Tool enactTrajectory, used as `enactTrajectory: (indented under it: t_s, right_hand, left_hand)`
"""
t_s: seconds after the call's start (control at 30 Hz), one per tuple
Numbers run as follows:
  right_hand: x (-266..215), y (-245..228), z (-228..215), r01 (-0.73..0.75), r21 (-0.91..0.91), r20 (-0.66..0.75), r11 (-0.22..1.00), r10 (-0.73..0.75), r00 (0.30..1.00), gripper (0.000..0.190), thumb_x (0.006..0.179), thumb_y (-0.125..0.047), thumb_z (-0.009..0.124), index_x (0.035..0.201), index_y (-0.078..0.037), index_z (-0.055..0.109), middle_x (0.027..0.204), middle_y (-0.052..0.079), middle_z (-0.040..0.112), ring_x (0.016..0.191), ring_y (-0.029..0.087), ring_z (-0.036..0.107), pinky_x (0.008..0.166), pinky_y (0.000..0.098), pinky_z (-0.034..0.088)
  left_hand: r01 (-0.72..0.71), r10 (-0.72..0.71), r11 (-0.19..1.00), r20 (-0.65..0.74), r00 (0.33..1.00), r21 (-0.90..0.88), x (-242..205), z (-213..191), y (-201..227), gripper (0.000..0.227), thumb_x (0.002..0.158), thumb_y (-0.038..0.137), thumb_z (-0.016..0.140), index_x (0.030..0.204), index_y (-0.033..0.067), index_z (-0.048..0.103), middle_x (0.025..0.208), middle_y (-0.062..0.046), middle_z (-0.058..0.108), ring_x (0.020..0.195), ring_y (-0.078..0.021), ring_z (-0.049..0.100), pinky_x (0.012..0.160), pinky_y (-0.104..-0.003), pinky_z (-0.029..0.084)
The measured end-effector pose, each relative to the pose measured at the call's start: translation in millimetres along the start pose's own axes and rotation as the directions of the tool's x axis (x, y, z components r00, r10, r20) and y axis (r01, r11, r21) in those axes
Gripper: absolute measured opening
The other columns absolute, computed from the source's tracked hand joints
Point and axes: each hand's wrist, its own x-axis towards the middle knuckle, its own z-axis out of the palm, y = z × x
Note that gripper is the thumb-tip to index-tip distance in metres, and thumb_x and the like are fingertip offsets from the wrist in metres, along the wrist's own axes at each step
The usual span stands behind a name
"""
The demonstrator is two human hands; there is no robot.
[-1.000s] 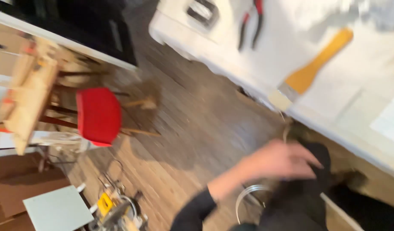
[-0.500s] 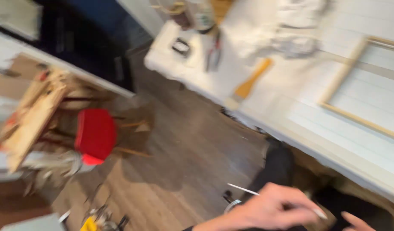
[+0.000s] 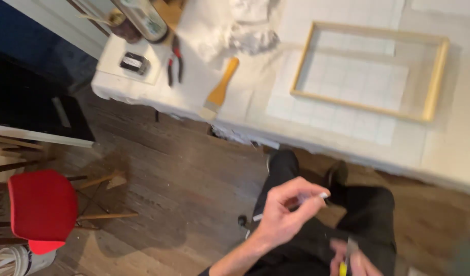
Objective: The person cuts a thin white strip with a utility knife against the table edge, trims small pieces from it, and fits the cut pieces into the inner corners of a wooden picture frame, pressing them into place along the frame edges.
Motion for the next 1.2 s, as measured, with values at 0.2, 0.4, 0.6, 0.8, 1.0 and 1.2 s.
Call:
enactTrajectory:
  t_s: [0.2,0.4,0.6,0.8,1.0,1.2]
  right_hand:
    - [-188.4,-296.4,118.4,0.573,-0.500,-0.044,0.650,-0.679,0.733,0.027,0.106,-0.013,0.051,0.120,0.004,0.067,0.081,0.005,0.071,0.071,0.014,0.068,0.073,0.0289,0.054]
    - [-199.4,-341.1,132.2,0.783,-0.484,0.130,0.390,-0.853,0.506,0.013,0.100,-0.005,0.063,0.112,-0.001,0.059,0.101,0.007,0.077,0.086,0.014,0.077,0.077,0.0259,0.062]
    - [-215.6,-360.9,135.7,0.779,-0.581,0.224,0.234,-0.875,0.430,0.022,0.086,-0.003,0.077,0.106,-0.005,0.066,0.098,0.009,0.077,0.080,0.018,0.078,0.066,0.0251,0.060]
    - [-214.6,-356.6,130.9,0.823,-0.503,0.165,0.263,-0.906,0.390,0.025,0.086,-0.004,0.080,0.105,-0.005,0.065,0.099,0.007,0.077,0.084,0.017,0.078,0.071,0.0235,0.060]
    - [-215.4,-362.3,125.3,0.806,-0.578,0.231,0.130,-0.921,0.314,0.027,0.082,-0.001,0.085,0.105,-0.004,0.070,0.092,0.009,0.078,0.077,0.017,0.077,0.062,0.0250,0.055]
    - [-213.6,-371.8,128.1,0.860,-0.509,0.245,0.040,-0.951,0.189,0.033,0.079,0.003,0.084,0.107,0.000,0.066,0.091,0.011,0.074,0.082,0.023,0.077,0.066,0.0281,0.060]
  left_hand:
    - [-0.041,0.041,0.999,0.035,0.999,-0.021,-20.9,2.2,14.4,0.012,0.100,-0.003,0.069,0.112,-0.0015,0.072,0.107,-0.008,0.070,0.096,-0.0107,0.067,0.084,-0.024,0.055]
    - [-0.182,0.181,0.983,0.065,0.981,0.014,-32.0,19.1,16.0,0.014,0.099,-0.006,0.071,0.112,-0.0008,0.071,0.110,-0.011,0.071,0.098,-0.0166,0.068,0.089,-0.028,0.057]
    - [-0.177,0.180,0.983,0.070,0.981,-0.045,-34.7,24.9,11.3,0.015,0.098,-0.007,0.072,0.111,-0.0008,0.072,0.109,-0.012,0.072,0.095,-0.0176,0.068,0.085,-0.028,0.057]
    - [-0.187,0.195,0.980,0.122,0.973,-0.073,-34.1,28.2,11.3,0.016,0.097,-0.006,0.073,0.111,-0.0002,0.072,0.110,-0.012,0.071,0.095,-0.0179,0.069,0.085,-0.028,0.058]
    - [-0.245,0.242,0.970,0.168,0.955,-0.006,-28.5,27.7,15.1,0.015,0.096,-0.005,0.075,0.110,0.0007,0.072,0.109,-0.012,0.071,0.095,-0.0198,0.071,0.084,-0.029,0.059]
    - [-0.261,0.251,0.965,0.206,0.946,0.025,-21.3,26.0,26.8,0.014,0.094,-0.003,0.076,0.107,0.0000,0.072,0.106,-0.011,0.072,0.093,-0.0207,0.072,0.081,-0.029,0.060]
